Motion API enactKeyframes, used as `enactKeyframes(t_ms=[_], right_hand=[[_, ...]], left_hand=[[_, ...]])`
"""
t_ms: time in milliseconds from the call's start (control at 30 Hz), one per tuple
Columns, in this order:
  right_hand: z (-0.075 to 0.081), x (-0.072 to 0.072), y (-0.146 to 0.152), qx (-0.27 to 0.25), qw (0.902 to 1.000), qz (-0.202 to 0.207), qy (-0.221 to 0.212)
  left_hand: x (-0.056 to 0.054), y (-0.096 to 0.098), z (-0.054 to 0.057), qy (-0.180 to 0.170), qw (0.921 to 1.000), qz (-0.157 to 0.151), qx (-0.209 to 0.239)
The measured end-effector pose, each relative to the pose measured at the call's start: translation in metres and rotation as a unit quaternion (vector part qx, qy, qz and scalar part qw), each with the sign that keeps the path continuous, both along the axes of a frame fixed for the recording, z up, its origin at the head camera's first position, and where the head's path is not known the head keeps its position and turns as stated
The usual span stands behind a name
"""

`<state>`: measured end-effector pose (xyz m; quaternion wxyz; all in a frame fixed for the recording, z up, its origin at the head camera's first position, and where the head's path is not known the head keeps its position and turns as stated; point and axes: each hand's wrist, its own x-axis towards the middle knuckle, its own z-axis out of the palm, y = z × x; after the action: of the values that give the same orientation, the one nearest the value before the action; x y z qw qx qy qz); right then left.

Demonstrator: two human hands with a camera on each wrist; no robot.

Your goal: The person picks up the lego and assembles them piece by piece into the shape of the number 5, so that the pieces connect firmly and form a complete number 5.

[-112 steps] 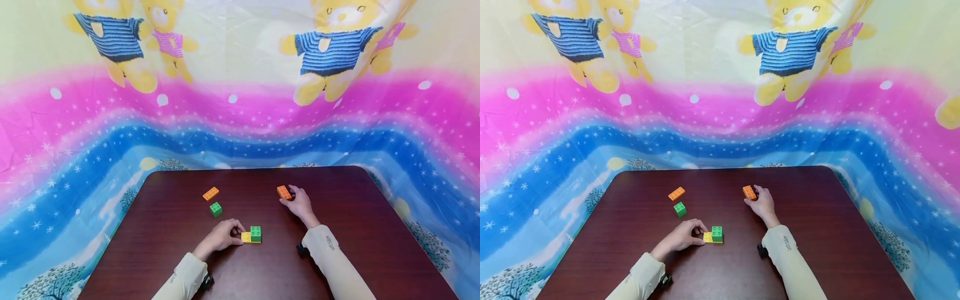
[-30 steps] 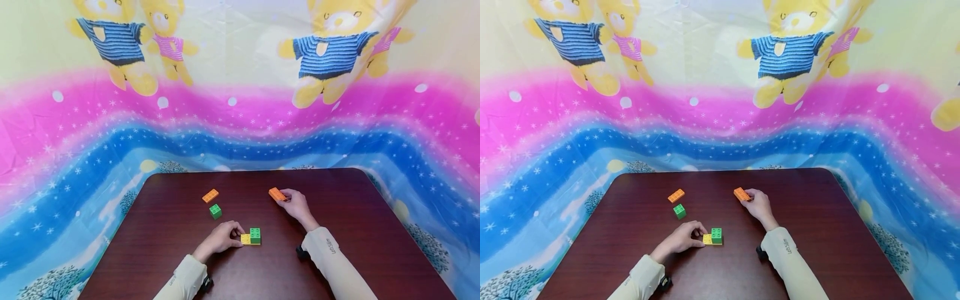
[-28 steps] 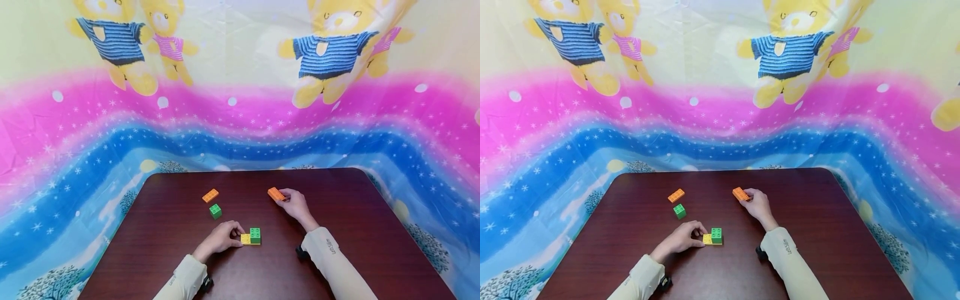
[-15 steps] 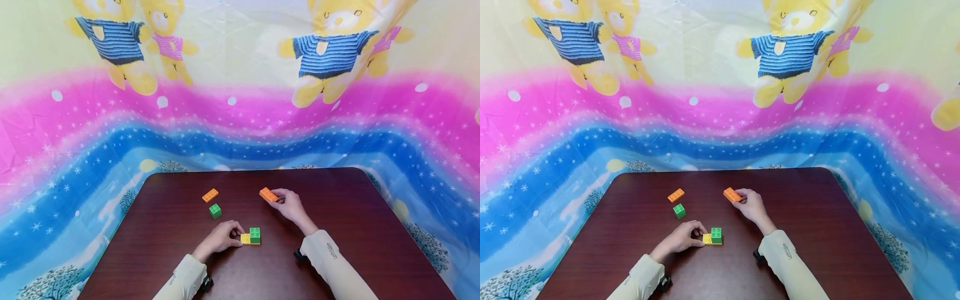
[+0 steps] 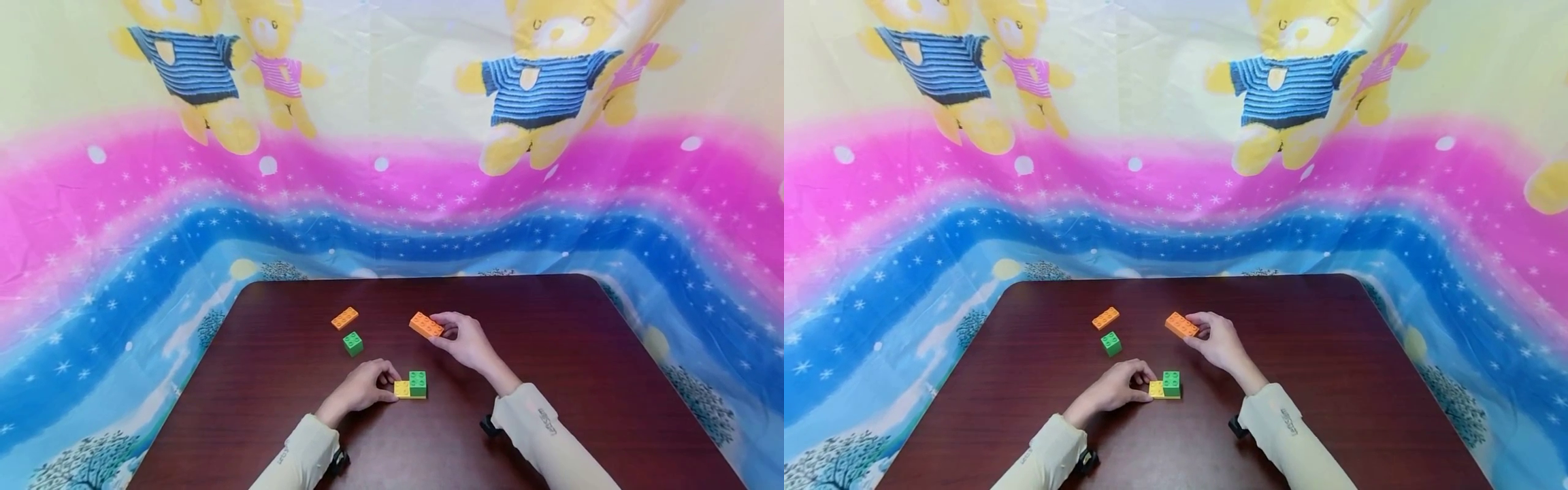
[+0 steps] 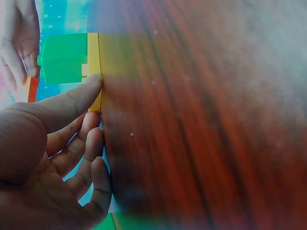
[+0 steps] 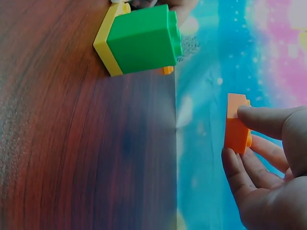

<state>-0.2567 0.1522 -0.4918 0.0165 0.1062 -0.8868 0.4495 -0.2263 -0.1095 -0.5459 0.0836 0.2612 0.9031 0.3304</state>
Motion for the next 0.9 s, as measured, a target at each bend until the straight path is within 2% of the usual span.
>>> enactKeyframes(t_ms=[500, 900], right_hand=[[0.009, 0.024, -0.006, 0.008, 0.9984, 0.056, 0.007], [0.008, 0.033, -0.009, 0.011, 0.9954, 0.095, 0.003]], left_hand=[[0.000, 0.001, 0.001, -0.003, 1.0000, 0.002, 0.002], [0.000, 0.001, 0.002, -0.010, 0.9999, 0.006, -0.003]])
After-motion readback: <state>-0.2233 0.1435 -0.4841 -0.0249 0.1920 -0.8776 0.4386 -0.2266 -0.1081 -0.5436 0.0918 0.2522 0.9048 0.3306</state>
